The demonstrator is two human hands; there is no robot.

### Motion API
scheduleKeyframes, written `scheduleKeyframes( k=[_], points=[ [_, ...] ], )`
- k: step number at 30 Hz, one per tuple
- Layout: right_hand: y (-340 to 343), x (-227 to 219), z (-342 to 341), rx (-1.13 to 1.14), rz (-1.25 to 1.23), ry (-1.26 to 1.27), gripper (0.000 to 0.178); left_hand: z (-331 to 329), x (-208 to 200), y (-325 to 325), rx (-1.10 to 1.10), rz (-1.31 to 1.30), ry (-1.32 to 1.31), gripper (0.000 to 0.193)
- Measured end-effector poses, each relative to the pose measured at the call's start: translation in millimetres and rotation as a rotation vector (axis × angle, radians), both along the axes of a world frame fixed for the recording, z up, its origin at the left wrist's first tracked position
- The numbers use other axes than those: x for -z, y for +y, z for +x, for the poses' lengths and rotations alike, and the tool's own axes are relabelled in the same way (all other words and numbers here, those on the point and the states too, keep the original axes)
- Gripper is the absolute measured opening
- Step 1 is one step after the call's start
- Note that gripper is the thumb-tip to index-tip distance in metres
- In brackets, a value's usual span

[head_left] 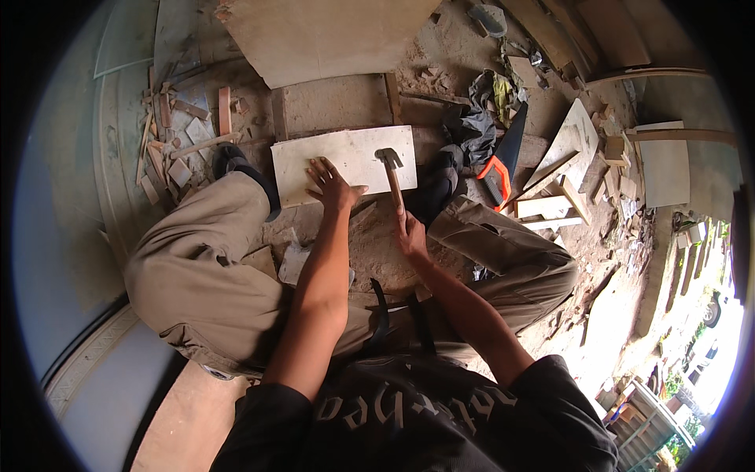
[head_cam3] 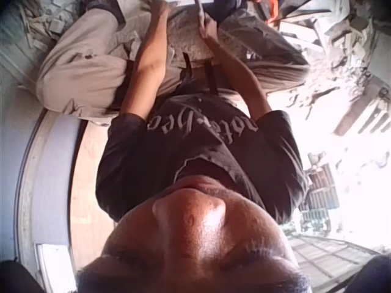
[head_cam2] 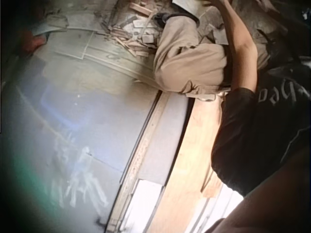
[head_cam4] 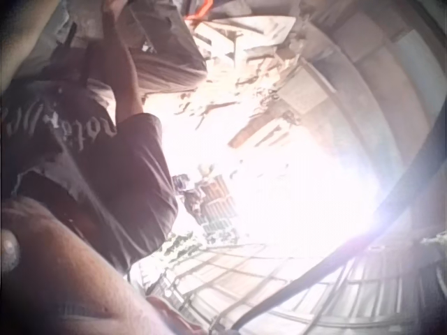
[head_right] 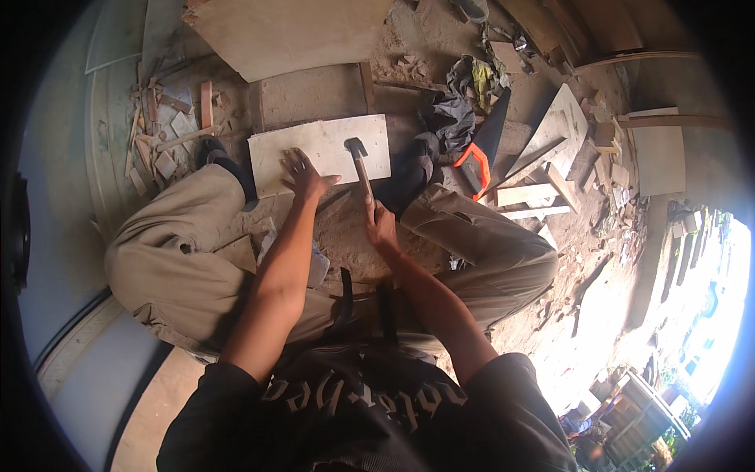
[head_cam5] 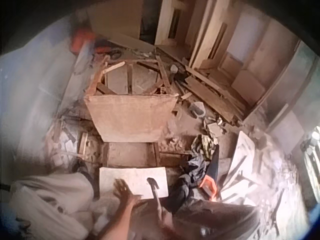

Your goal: The person sits on the floor and uses a hammer to drive nails into a rectangular white board. The person repeatedly positions the board, hammers nails into it, and flips the board over to continue hammering on the other side.

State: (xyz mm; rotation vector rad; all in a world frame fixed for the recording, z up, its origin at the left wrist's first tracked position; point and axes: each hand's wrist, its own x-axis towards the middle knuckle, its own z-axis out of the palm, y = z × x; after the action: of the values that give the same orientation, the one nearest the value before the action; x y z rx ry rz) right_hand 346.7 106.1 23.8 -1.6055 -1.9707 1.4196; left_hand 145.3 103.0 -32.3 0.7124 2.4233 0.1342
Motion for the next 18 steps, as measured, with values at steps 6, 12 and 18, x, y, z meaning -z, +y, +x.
scheduleKeyframes(
  k=[6,12,18],
  points=[
    [9.9,15.6,2.6,-0.041,-0.003,-0.176,0.057,1.9,0.3,-0.5,0.012,0.025,-0.012,0.141],
    [20.1,-1.4,-10.0,0.033,0.084,0.232,0.051,-2.1,12.7,-7.2,0.01,0.081,0.014,0.142],
    [24.5,5.2,-5.5,-0.071,-0.088,-0.235,0.059,1.5,3.4,-4.3,-0.005,0.06,-0.01,0.141]
  ],
)
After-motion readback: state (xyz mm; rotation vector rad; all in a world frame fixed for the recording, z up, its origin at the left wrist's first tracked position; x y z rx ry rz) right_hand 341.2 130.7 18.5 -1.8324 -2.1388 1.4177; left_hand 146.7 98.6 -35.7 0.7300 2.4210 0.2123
